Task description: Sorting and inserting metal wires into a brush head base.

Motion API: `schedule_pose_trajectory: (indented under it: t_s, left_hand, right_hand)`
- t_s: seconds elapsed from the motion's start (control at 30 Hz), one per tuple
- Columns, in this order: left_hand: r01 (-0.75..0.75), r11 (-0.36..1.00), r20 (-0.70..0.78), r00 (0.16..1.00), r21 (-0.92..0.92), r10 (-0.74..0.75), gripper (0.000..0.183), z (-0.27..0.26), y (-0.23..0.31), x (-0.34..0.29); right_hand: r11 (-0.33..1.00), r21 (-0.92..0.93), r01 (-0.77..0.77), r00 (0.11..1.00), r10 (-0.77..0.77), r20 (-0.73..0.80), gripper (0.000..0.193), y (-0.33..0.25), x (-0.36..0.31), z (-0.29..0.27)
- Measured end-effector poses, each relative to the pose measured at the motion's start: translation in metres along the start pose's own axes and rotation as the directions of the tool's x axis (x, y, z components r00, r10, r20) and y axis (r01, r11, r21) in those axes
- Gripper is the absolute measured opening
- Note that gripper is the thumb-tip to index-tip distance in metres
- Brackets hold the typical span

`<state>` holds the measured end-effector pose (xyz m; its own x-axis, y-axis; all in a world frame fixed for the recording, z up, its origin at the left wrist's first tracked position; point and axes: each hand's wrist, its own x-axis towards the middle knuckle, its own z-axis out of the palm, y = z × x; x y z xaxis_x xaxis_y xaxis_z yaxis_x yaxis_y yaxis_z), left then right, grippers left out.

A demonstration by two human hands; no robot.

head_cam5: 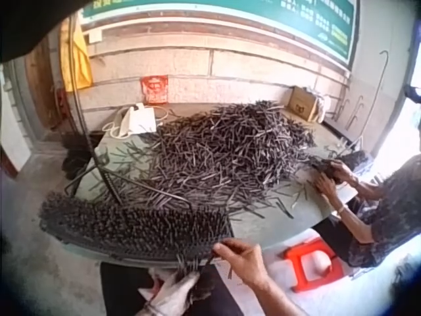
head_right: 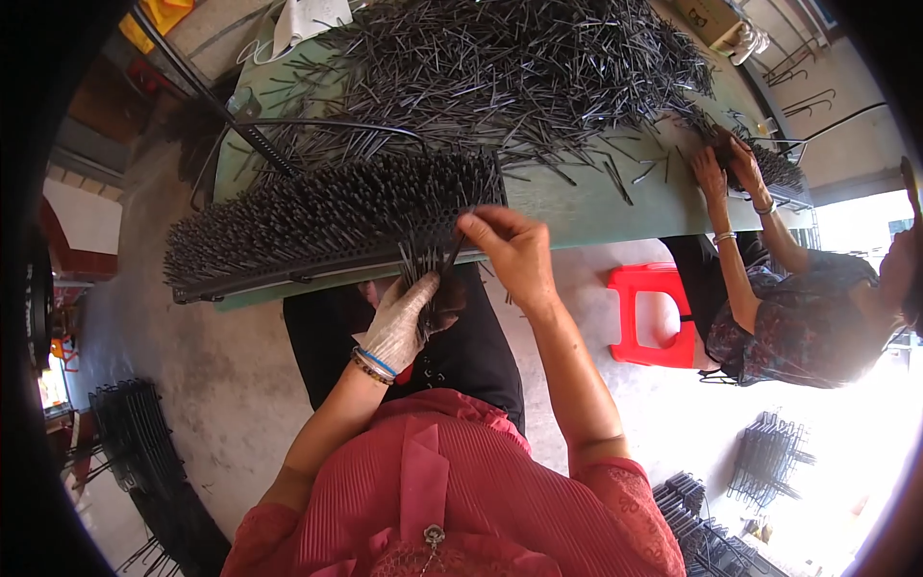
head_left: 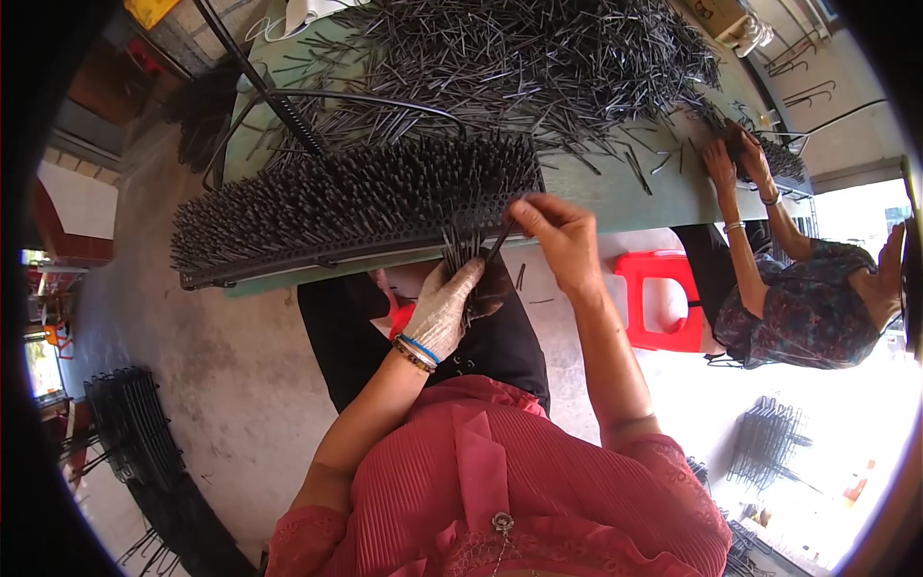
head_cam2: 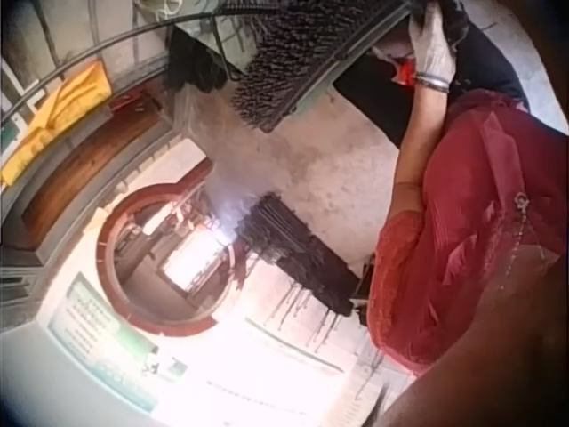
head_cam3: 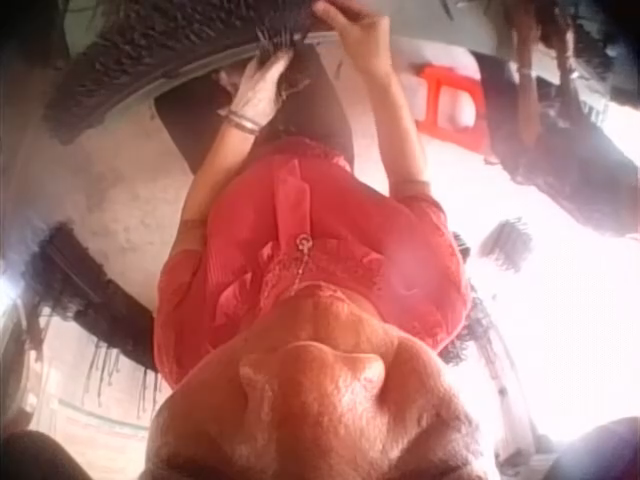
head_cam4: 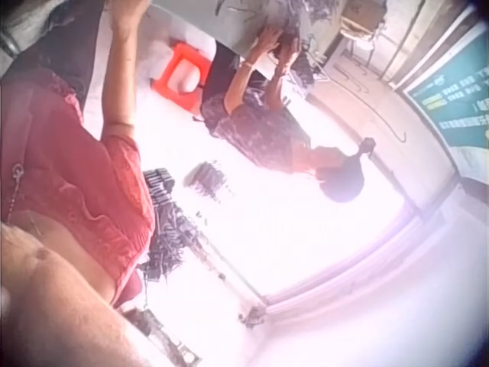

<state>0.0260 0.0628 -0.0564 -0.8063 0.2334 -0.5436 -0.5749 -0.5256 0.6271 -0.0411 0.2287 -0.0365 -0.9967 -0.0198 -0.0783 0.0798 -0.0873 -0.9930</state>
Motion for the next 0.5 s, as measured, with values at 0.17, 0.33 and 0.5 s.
schedule_pose_trajectory:
  t_s: [0.17,0.33,0.5]
  left_hand:
    - [0.025,0.997,0.053,0.998,0.068,-0.029,0.026,0.000,0.000,0.002]
    - [0.059,0.997,0.039,0.997,0.054,-0.061,0.024,-0.001,0.002,0.004]
    - [0.057,0.995,0.043,0.997,0.084,-0.061,0.023,-0.007,0.001,0.005]
  right_hand:
    - [0.867,-0.404,0.293,0.930,-0.357,-0.092,0.020,-0.026,0.019,0.008]
    - [0.800,-0.459,0.386,0.899,-0.438,-0.008,0.019,-0.018,0.036,0.012]
    - [0.816,-0.439,0.376,0.903,-0.429,-0.023,0.018,-0.018,0.036,0.016]
